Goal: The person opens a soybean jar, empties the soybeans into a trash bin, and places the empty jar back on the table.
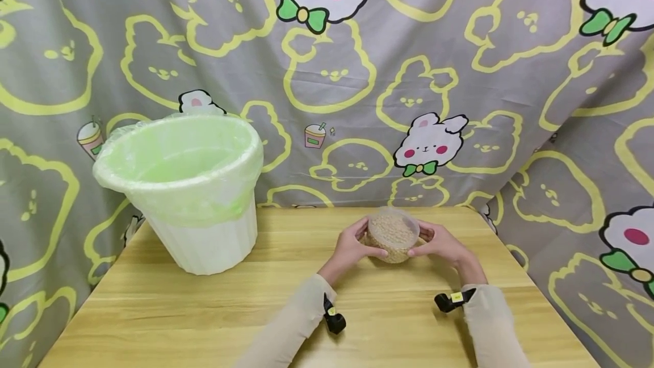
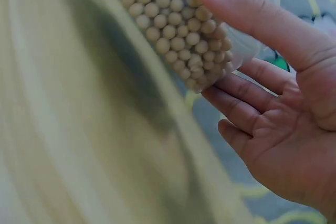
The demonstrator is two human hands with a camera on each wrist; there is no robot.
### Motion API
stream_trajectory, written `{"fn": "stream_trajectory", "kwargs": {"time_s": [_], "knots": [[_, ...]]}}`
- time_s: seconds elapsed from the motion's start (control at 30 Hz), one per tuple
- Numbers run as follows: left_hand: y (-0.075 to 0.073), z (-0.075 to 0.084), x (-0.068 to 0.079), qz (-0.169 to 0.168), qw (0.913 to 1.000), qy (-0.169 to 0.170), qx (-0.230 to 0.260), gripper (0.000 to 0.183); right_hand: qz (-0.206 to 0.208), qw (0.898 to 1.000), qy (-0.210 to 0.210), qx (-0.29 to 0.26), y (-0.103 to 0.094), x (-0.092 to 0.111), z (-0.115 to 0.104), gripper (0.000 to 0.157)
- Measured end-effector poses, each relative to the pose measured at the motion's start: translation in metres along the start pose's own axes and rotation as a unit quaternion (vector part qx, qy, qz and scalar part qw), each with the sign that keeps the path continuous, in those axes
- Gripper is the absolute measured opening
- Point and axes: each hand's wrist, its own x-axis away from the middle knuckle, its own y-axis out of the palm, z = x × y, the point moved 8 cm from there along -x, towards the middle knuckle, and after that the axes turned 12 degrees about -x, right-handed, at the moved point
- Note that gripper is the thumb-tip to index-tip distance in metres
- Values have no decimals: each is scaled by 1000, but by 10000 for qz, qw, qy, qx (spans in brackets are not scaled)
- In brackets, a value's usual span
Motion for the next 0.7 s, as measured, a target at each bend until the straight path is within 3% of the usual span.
{"fn": "stream_trajectory", "kwargs": {"time_s": [0.2, 0.4, 0.7], "knots": [[-50, 36, 7, 329, 9976, 388, -466, 99, 125, 9975, -616, -310, 32, -18, -44, 86], [-93, 68, 23, 663, 9912, 789, -831, 100, 245, 9935, -955, -568, 71, -29, -78, 85], [-143, 95, 36, 1174, 9819, 1217, -858, 99, -140, 9833, -1563, -919, 115, -52, -124, 87]]}}
